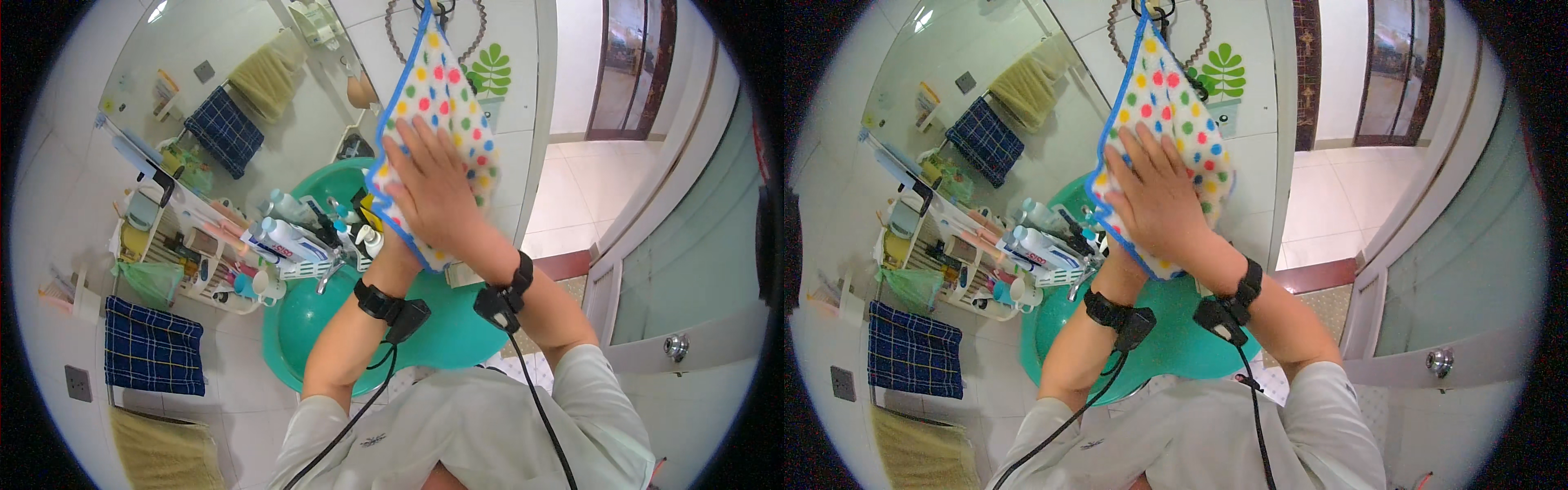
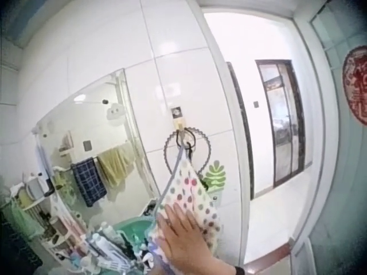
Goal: Cleaning a small handheld object or tool in a bathroom sink using soap and water.
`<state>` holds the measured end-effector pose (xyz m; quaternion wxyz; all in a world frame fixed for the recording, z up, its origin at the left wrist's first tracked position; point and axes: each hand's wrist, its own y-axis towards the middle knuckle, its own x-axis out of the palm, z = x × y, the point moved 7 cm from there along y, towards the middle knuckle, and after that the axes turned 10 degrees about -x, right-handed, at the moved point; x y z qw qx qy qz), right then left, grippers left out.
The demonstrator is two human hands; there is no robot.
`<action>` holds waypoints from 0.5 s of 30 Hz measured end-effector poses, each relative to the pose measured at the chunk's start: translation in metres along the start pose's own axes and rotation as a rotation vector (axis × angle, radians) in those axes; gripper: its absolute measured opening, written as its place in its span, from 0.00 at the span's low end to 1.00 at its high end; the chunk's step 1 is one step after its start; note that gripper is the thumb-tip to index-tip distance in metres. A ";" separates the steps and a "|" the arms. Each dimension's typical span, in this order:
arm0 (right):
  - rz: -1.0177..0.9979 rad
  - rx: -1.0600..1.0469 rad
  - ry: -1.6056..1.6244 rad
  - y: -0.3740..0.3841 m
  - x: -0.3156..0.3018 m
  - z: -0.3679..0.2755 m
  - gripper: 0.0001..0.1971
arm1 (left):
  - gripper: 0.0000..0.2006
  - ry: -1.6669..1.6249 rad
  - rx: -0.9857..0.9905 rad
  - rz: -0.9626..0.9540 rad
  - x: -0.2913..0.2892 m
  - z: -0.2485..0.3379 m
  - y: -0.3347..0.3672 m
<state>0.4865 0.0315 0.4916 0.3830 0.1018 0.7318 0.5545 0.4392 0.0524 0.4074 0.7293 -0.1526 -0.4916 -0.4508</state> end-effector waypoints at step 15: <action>0.251 0.042 0.084 0.000 -0.031 0.022 0.32 | 0.30 0.664 0.304 0.460 0.018 0.000 -0.017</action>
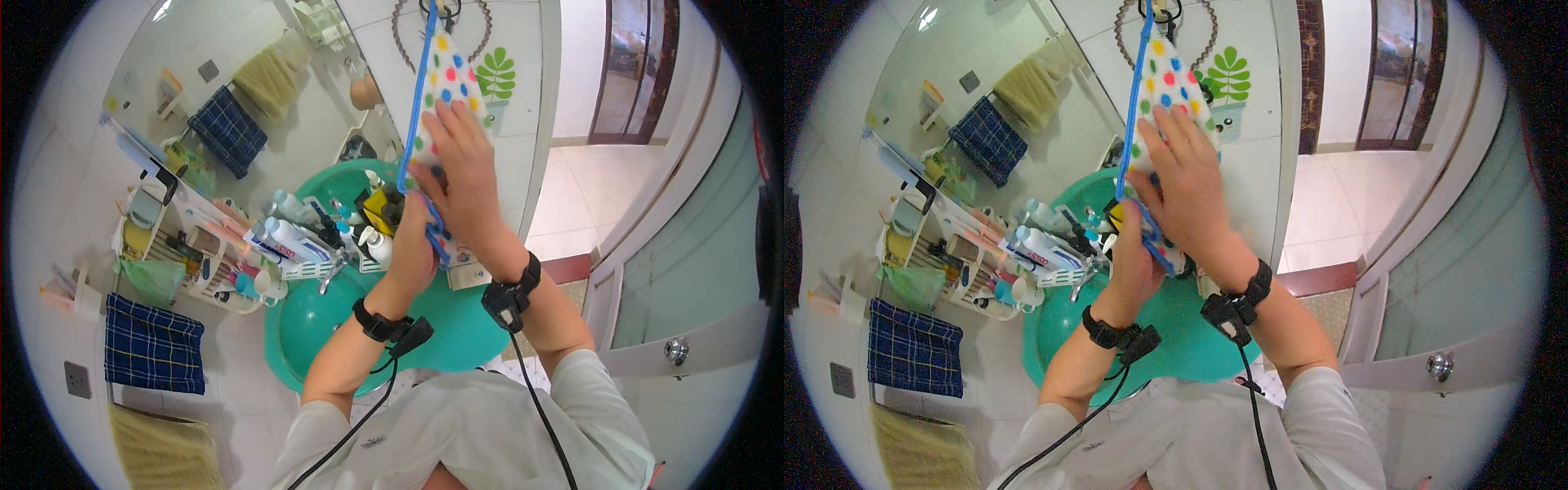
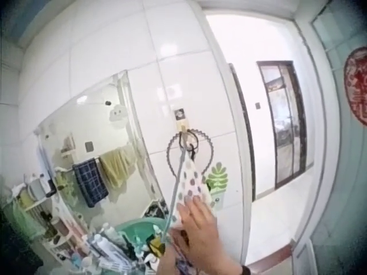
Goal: Cleaning a small handheld object or tool in a bathroom sink using soap and water.
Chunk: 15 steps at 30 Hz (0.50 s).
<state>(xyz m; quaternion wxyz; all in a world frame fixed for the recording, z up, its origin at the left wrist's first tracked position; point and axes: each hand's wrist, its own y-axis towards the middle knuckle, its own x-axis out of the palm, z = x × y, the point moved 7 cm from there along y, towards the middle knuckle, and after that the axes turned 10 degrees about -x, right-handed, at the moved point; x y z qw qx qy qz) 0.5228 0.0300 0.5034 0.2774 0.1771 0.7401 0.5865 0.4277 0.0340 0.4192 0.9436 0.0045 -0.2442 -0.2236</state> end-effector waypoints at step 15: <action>0.338 0.765 1.851 -0.031 -0.015 0.053 0.32 | 0.28 -0.112 -0.029 0.112 -0.012 0.020 -0.002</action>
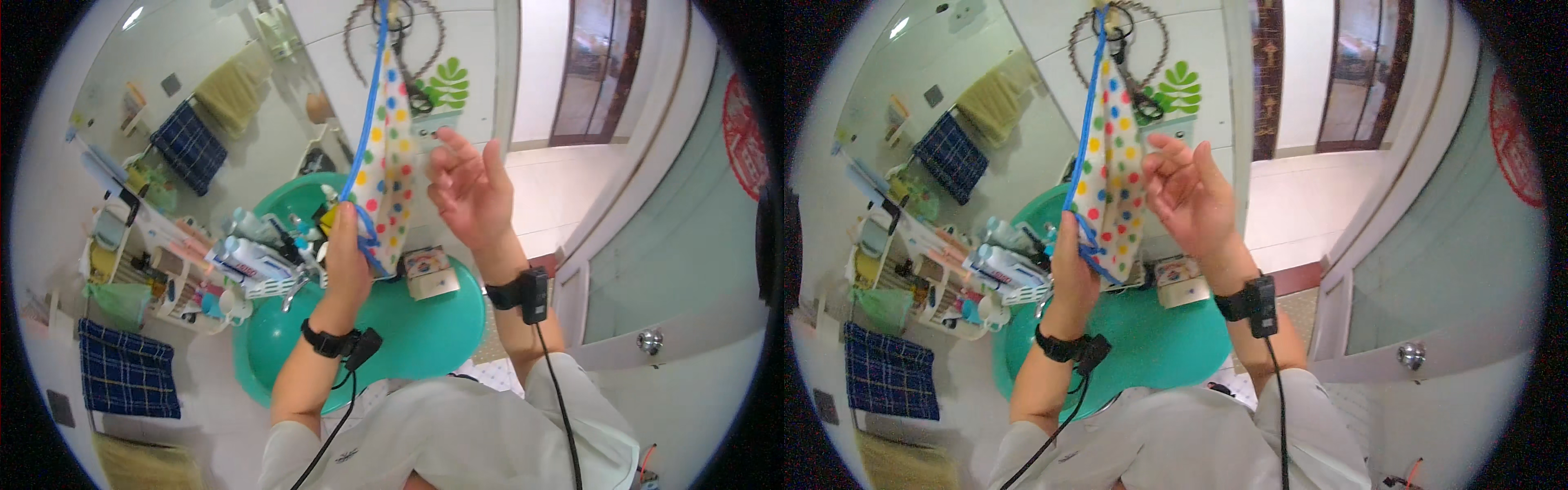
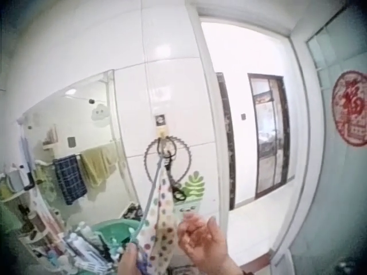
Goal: Cleaning a small handheld object or tool in a bathroom sink using soap and water.
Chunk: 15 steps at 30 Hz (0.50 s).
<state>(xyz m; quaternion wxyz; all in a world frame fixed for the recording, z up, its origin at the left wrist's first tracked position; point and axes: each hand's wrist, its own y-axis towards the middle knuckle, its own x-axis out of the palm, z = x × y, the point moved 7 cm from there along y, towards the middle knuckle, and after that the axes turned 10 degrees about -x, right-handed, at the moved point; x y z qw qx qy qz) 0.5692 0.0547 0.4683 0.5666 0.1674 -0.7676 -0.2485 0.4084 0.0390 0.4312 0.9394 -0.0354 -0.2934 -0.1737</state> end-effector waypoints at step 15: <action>-0.377 0.119 0.169 -0.018 0.013 -0.012 0.49 | 0.21 0.412 0.189 0.094 0.008 -0.012 0.016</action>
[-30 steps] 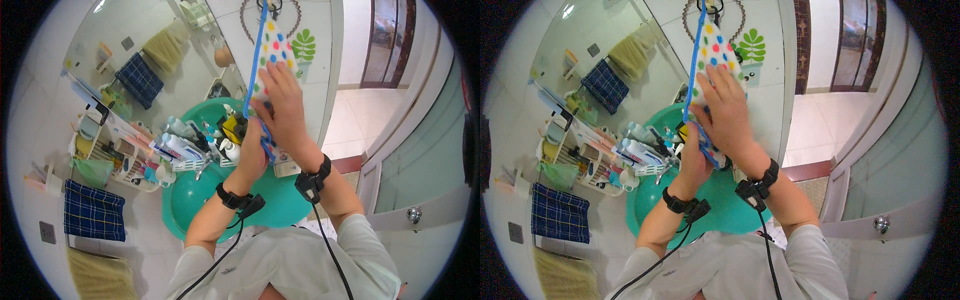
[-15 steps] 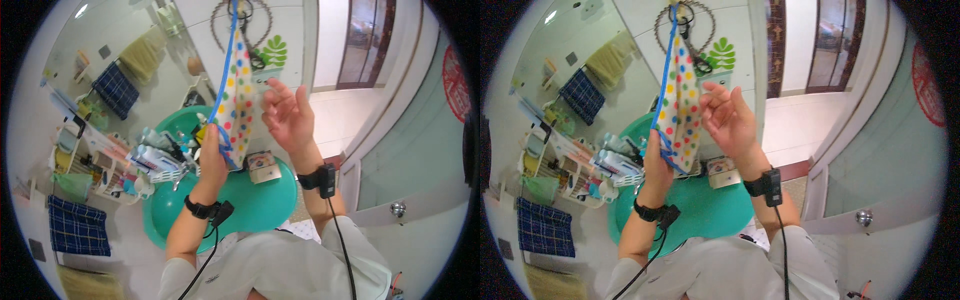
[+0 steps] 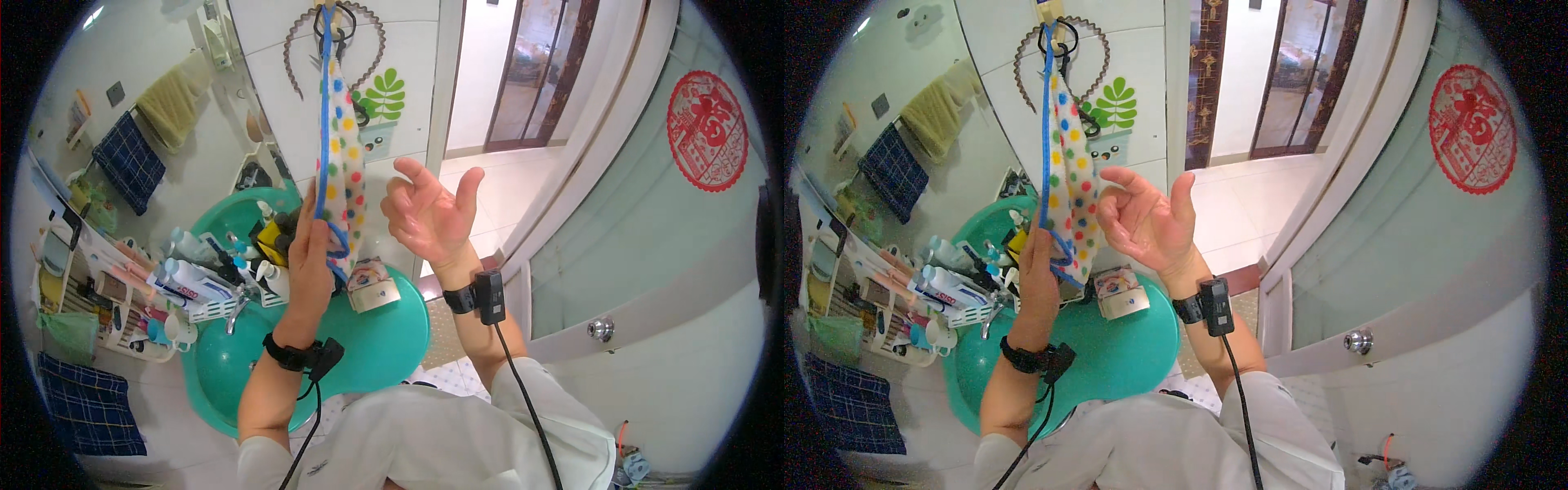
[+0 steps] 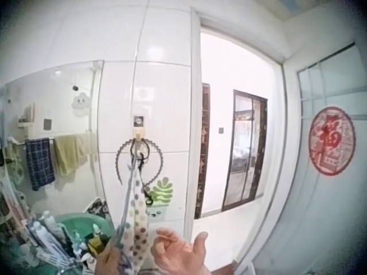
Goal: Cleaning a small handheld object or tool in a bathroom sink using soap and water.
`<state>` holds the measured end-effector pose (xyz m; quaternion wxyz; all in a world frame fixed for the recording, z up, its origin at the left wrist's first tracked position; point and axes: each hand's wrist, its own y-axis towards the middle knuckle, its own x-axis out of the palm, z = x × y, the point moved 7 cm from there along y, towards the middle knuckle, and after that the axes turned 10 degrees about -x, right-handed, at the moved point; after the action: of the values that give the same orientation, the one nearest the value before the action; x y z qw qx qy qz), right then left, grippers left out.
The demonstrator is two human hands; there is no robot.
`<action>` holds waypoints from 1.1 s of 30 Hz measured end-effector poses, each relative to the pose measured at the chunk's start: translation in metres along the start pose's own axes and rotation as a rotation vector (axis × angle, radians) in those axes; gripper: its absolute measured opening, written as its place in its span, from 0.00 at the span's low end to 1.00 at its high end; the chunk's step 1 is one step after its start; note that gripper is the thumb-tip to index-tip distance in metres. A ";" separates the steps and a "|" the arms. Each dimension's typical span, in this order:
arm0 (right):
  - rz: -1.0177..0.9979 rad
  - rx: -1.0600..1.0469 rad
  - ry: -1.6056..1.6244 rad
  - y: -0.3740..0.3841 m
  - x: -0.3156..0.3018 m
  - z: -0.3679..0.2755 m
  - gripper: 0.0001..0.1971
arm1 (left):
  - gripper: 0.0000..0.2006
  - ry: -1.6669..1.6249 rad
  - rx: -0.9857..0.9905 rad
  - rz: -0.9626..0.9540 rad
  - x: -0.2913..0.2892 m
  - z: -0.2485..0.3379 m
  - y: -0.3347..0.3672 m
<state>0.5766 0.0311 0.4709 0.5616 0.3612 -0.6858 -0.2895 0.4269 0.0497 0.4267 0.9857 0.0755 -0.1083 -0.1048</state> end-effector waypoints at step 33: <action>0.299 -0.321 -1.501 0.016 -0.002 0.003 0.24 | 0.41 -0.159 0.098 0.052 0.069 0.016 -0.011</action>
<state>0.5709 0.0418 0.4823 0.0261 -0.1130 -0.8733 -0.4731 0.4869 0.0221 0.4535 0.9715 0.1123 -0.1930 -0.0796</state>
